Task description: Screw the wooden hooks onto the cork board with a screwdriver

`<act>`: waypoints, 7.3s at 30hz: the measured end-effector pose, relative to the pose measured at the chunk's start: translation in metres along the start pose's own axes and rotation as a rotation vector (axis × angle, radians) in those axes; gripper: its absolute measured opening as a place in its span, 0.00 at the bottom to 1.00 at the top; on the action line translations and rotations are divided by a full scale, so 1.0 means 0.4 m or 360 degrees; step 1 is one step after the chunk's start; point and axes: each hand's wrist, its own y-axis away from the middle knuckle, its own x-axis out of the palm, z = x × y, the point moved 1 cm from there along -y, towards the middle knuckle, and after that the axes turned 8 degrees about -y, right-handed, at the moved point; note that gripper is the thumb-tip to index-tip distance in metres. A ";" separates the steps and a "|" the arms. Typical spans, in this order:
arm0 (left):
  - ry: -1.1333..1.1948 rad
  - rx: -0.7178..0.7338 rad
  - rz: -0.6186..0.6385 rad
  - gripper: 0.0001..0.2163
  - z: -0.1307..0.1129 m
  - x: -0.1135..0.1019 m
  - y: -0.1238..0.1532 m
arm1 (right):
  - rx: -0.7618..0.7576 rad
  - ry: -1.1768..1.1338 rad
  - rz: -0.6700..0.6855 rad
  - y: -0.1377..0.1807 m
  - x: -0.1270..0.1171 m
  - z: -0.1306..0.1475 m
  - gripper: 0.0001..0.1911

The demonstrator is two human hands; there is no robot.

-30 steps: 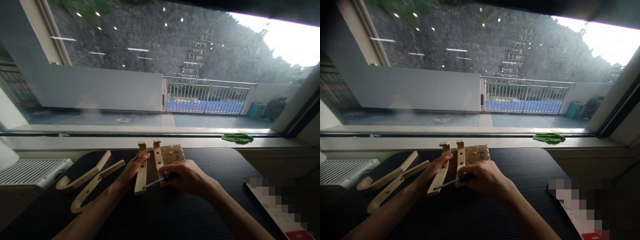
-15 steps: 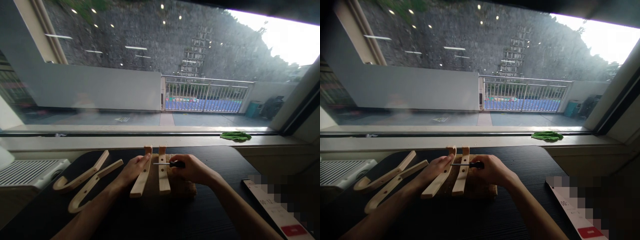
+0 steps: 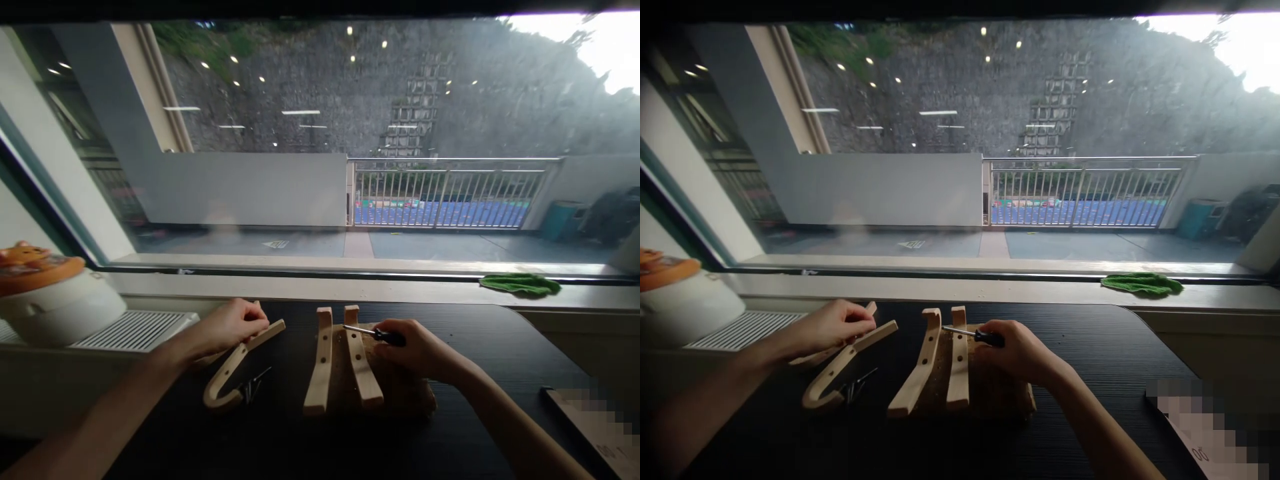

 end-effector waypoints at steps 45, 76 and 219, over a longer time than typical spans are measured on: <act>-0.0179 0.0690 0.0419 0.09 -0.282 0.232 0.046 | 0.0172 -0.0404 0.0035 -0.003 -0.033 -0.008 0.16; -0.0113 0.0576 0.0306 0.10 -0.235 0.204 0.020 | 0.0074 -0.0109 0.0648 0.024 -0.018 0.042 0.16; -0.0288 0.0851 0.0446 0.09 -0.239 0.254 0.032 | -0.0398 0.0070 -0.0315 0.006 -0.046 0.222 0.09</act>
